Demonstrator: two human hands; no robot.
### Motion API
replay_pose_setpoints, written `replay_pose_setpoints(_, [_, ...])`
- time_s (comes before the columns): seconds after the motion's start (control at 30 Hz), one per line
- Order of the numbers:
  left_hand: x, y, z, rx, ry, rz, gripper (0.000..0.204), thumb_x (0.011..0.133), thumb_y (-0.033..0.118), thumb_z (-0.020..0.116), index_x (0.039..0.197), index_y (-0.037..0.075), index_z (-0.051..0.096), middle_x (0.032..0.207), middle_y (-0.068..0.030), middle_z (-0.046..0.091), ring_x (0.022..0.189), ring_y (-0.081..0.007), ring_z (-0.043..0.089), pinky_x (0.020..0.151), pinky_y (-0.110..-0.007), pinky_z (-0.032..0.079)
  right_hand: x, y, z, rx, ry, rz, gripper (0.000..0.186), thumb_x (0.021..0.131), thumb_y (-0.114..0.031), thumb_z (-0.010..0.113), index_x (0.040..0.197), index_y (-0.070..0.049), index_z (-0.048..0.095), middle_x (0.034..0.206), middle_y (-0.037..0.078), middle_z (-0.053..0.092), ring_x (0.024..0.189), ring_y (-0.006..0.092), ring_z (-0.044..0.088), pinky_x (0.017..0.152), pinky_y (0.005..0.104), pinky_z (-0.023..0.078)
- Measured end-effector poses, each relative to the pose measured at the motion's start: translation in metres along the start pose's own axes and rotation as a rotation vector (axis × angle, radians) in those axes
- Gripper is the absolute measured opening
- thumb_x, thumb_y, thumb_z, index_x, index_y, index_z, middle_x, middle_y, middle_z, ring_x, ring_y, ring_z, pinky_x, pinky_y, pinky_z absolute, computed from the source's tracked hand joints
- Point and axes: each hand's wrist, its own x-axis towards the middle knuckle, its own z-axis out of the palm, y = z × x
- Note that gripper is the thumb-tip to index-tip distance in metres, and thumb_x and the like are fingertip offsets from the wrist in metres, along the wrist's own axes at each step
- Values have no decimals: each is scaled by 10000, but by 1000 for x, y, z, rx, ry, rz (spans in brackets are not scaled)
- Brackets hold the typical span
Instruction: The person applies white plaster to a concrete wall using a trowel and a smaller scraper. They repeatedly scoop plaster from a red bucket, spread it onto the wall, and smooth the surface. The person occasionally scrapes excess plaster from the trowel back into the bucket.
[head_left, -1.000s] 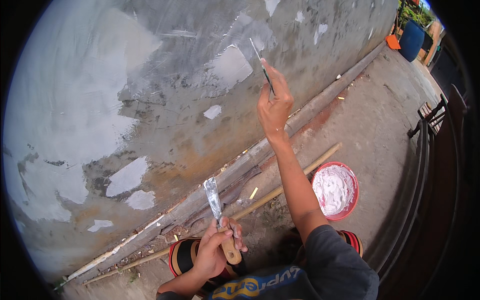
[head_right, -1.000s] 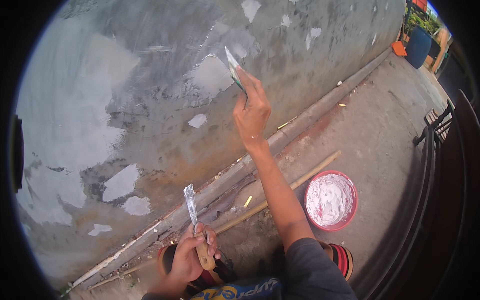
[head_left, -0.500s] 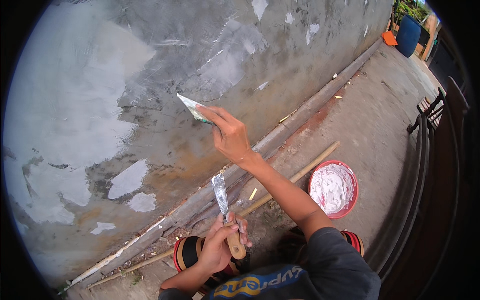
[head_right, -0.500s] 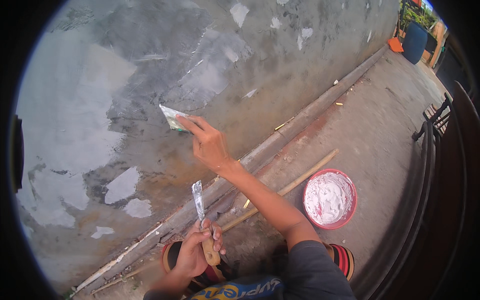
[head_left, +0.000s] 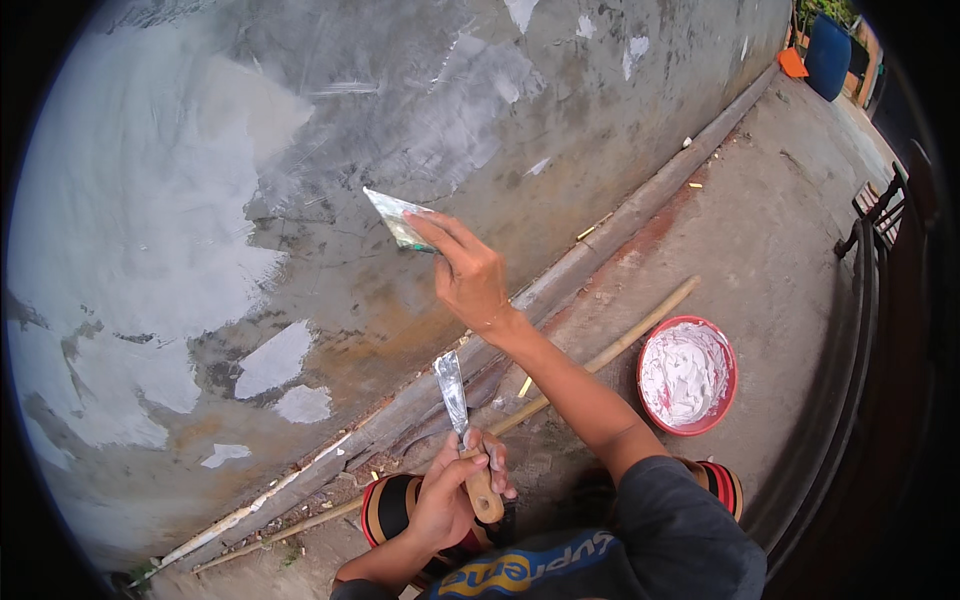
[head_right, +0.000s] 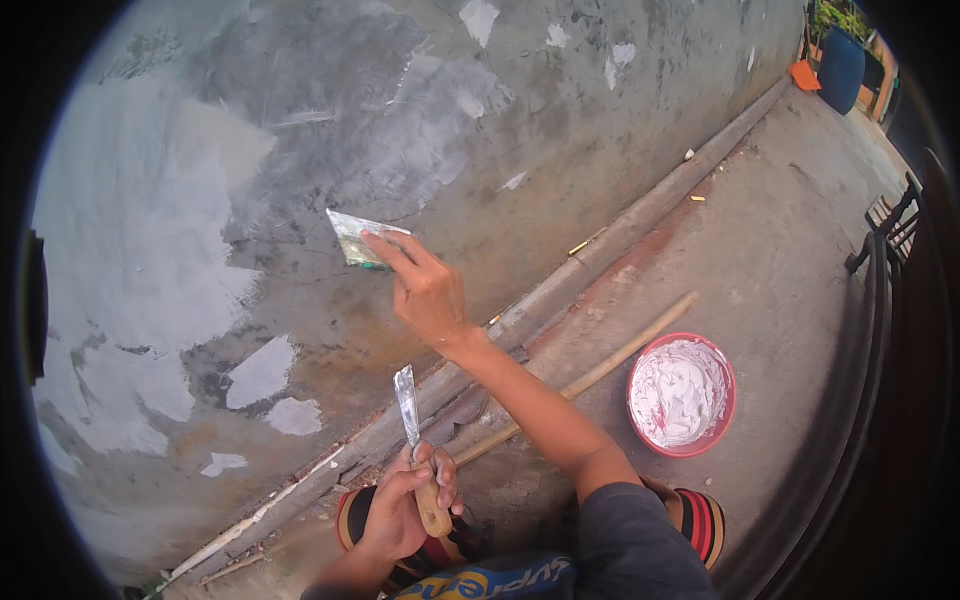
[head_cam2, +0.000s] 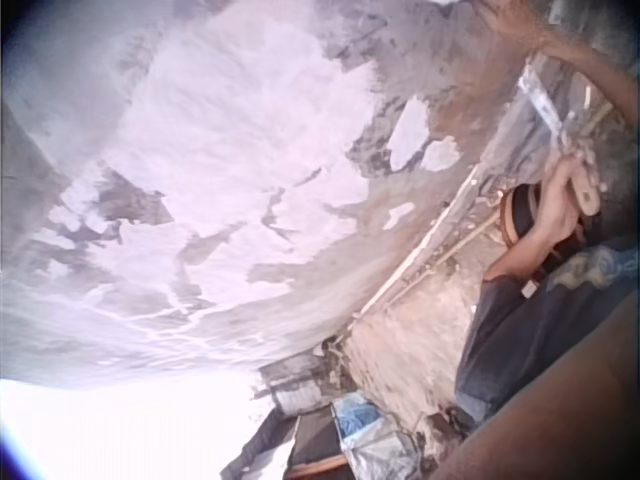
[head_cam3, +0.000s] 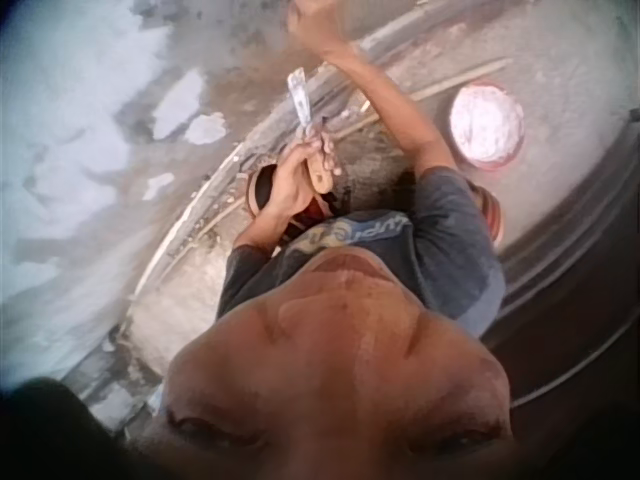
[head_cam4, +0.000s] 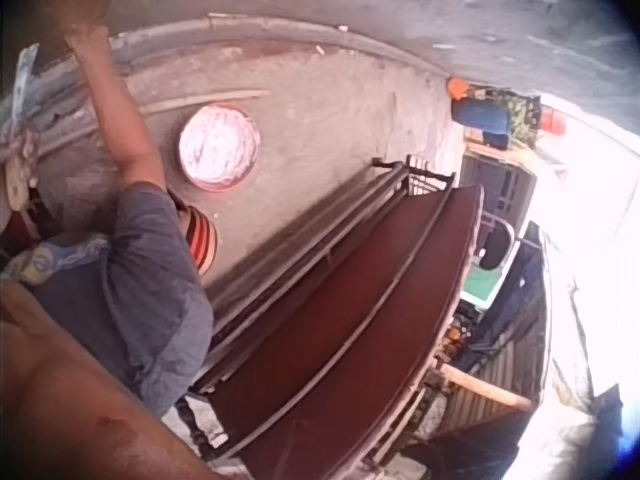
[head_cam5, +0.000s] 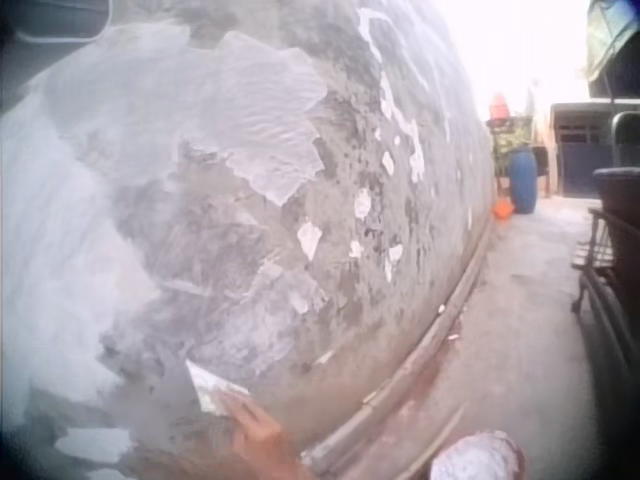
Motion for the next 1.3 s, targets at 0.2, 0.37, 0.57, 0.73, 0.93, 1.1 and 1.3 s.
replay_pose_setpoints(0.2, [-9, 3, -11, -89, -44, -3, 163, 900, 63, 483, 995, 142, 377, 943, -101, 492, 775, -189, 534, 741, -391, 492, 27, 76, -22, -111, 436, 248, 541, 832, 84, 519, 1361, -26, 501, 1339, 209, 528, 1184, 390, 553, 926, 392, 494])
replay_pose_setpoints(0.37, [-11, 8, -19, -84, -22, 19, 174, 892, 74, 487, 1007, 138, 374, 927, -102, 488, 770, -191, 529, 741, -393, 486, -4, 21, 60, -102, 281, 190, 594, 835, 41, 574, 1411, -13, 435, 1419, 283, 414, 1301, 400, 439, 976, 392, 468])
replay_pose_setpoints(0.57, [-6, 8, -22, -86, -18, -9, 165, 889, 88, 492, 1001, 135, 381, 914, -100, 489, 764, -198, 537, 737, -398, 493, -38, -30, 49, 115, 36, 99, 591, 837, 23, 561, 1411, -36, 435, 1375, 248, 476, 1215, 396, 523, 899, 393, 517])
replay_pose_setpoints(0.73, [-15, 9, -27, -98, -13, 22, 168, 888, 88, 493, 1005, 134, 383, 915, -102, 491, 759, -196, 538, 727, -390, 497, 0, 48, -40, 83, 349, 494, 321, 953, -102, 544, 1252, 4, 593, 1009, 177, 706, 713, 214, 664, 654, 310, 502])
replay_pose_setpoints(0.93, [-20, 13, -26, 18, 78, 71, 180, 862, 162, 550, 973, 155, 409, 864, -69, 474, 697, -172, 528, 644, -369, 497, 31, 90, -26, -71, 437, 325, 480, 838, 29, 557, 1315, -25, 554, 1134, 230, 657, 858, 287, 699, 727, 342, 513])
replay_pose_setpoints(1.1, [-11, 15, -35, -9, 119, 95, 161, 870, 174, 540, 968, 162, 413, 858, -52, 473, 682, -163, 515, 641, -355, 494, -3, 5, 36, -17, 250, 117, 602, 758, 86, 574, 1334, -87, 552, 1204, 256, 612, 933, 369, 671, 708, 329, 526])
replay_pose_setpoints(1.3, [-8, 17, -32, -69, 84, 111, 177, 873, 115, 512, 977, 138, 371, 881, -90, 481, 715, -185, 531, 690, -380, 493, 9, 24, -22, 35, 254, 167, 363, 872, 10, 598, 1235, 0, 612, 957, 191, 710, 731, 172, 681, 621, 298, 504])
